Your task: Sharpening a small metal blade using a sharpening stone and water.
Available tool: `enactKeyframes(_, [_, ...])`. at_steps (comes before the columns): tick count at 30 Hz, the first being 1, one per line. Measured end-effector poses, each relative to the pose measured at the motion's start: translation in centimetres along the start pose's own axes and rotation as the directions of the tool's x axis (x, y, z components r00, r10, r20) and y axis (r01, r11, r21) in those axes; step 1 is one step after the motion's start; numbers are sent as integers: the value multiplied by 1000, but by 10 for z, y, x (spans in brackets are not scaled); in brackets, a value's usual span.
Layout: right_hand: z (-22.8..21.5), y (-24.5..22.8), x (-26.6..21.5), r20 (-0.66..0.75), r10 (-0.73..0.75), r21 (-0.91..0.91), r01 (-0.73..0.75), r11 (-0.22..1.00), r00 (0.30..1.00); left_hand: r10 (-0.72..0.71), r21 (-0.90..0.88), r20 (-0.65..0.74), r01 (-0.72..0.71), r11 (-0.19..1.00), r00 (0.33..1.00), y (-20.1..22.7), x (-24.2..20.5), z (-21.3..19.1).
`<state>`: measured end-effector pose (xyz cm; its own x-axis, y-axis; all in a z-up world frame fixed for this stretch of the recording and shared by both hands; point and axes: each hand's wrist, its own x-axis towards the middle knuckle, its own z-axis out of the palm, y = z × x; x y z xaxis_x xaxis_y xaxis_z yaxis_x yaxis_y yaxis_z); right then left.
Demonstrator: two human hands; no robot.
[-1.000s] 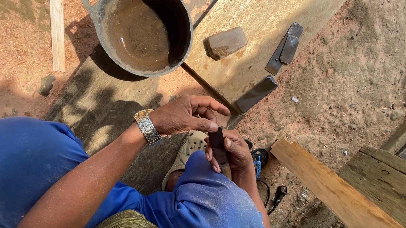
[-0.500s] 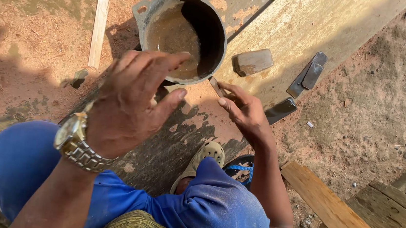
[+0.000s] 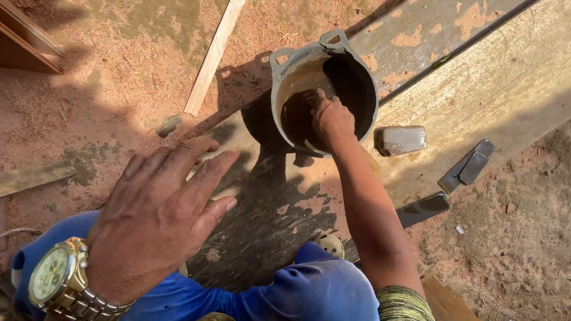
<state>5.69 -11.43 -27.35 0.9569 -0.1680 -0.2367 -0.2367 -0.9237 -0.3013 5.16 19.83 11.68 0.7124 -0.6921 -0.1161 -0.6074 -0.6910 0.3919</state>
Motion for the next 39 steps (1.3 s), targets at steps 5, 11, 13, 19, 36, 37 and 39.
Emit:
enactKeyframes(5, [11, 20, -13, -35, 32, 31, -31, 999, 999, -2, -26, 30, 3, 1000, 1000, 0, -3, -2])
enactKeyframes(11, [-141, -2, -154, -75, 244, 452, -185, 872, 967, 137, 12, 117, -139, 990, 984, -6, 1, 24])
enactKeyframes(13, [-151, 21, -199, -87, 377, 444, -303, 843, 922, 192, 37, 162, -201, 979, 968, -7, 14, 41])
enactKeyframes(19, [-110, 105, -295, 27, 837, 647, -648, 402, 547, 252, 145, 243, -292, 945, 937, 27, 51, 65])
enactKeyframes(36, [-28, 195, -315, -167, 700, 394, -604, 693, 694, 152, 289, 350, -261, 921, 924, 41, 79, 112])
enactKeyframes(37, [-32, 192, -314, -168, 700, 390, -606, 693, 694, 153, 285, 350, -261, 922, 924, 41, 80, 112])
enactKeyframes(39, [-39, 186, -311, -135, 712, 402, -619, 675, 689, 143, 269, 358, -249, 930, 923, 41, 79, 110])
